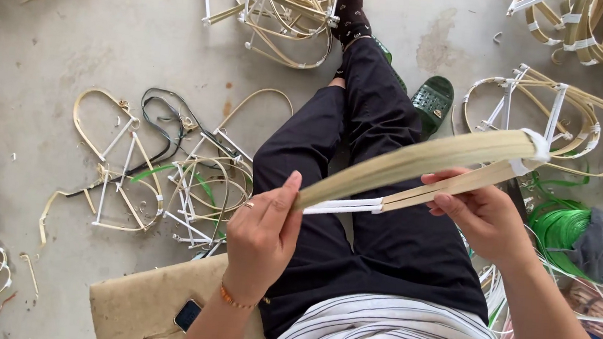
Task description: Wrapping bamboo or wood furniture frames with white plastic strips using scissors and pliers.
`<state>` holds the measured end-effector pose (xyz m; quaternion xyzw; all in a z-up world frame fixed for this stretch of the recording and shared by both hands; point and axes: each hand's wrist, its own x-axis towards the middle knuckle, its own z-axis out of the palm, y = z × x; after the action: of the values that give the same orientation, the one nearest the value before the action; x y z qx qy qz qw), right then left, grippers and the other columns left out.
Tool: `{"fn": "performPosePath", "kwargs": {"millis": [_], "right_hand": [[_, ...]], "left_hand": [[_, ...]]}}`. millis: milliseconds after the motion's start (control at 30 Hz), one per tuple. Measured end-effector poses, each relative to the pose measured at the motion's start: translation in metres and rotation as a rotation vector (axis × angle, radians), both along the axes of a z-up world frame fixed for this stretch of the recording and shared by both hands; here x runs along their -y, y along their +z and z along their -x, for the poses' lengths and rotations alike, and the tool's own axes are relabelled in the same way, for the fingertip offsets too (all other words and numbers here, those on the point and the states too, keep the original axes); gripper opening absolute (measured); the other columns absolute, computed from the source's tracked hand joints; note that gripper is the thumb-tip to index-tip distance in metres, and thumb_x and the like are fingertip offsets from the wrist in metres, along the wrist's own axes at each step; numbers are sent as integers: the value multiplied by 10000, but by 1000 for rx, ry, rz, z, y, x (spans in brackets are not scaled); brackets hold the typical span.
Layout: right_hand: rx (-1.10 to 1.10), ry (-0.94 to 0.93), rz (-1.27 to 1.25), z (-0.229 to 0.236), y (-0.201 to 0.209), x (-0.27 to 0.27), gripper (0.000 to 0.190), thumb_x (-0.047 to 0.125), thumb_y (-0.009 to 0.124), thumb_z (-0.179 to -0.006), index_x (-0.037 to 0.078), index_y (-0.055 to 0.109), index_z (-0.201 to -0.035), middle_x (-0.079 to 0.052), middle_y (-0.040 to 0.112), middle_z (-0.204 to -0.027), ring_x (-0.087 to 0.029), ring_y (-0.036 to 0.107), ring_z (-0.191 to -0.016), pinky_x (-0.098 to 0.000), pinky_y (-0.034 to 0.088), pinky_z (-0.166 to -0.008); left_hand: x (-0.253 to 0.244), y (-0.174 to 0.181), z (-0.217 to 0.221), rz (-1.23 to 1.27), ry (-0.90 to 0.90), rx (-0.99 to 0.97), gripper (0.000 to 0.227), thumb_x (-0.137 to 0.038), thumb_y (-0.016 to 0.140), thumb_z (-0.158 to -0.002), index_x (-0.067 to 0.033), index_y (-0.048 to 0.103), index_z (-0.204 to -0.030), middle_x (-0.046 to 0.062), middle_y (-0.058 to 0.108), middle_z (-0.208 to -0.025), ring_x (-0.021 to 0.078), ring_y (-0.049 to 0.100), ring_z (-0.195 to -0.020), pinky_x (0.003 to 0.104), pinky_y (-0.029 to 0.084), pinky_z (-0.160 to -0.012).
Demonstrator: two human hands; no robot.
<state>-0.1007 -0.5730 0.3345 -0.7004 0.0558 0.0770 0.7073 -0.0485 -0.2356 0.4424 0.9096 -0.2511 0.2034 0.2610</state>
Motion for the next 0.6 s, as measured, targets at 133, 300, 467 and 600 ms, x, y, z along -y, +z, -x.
{"fn": "performPosePath", "kwargs": {"millis": [133, 300, 467, 600], "right_hand": [[4, 1, -21, 3, -21, 8, 291, 97, 600, -1042, -43, 632, -1295, -147, 713, -1196, -167, 695, -1038, -332, 577, -930], [1, 14, -110, -6, 2, 0, 428, 71, 570, -1000, -21, 549, -1418, -135, 699, -1271, -174, 669, -1126, -332, 544, -966], [-26, 43, -127, 11, -58, 21, 351, 91, 571, -1052, -43, 599, -1375, -147, 717, -1193, -184, 690, -1076, -351, 569, -954], [-56, 30, -138, 6, -9, 9, 352, 119, 571, -1046, -30, 604, -1363, -115, 726, -1147, -162, 684, -1016, -332, 576, -889]], "left_hand": [[2, 32, 9, 145, -166, -255, 441, -153, 791, -905, -42, 668, -1313, 51, 702, -958, 181, 676, -807, 304, 544, -685], [0, 45, 19, 364, -349, -578, 452, -162, 800, -913, -24, 669, -1324, 56, 670, -1030, 144, 655, -813, 250, 544, -667], [1, 42, 21, 402, -303, -760, 426, -136, 783, -911, -25, 686, -1310, 47, 678, -1028, 99, 630, -691, 238, 531, -602], [-2, 30, 9, 374, -251, -691, 400, -122, 740, -929, -14, 674, -1308, 56, 681, -1023, 101, 643, -717, 245, 532, -623]]}}
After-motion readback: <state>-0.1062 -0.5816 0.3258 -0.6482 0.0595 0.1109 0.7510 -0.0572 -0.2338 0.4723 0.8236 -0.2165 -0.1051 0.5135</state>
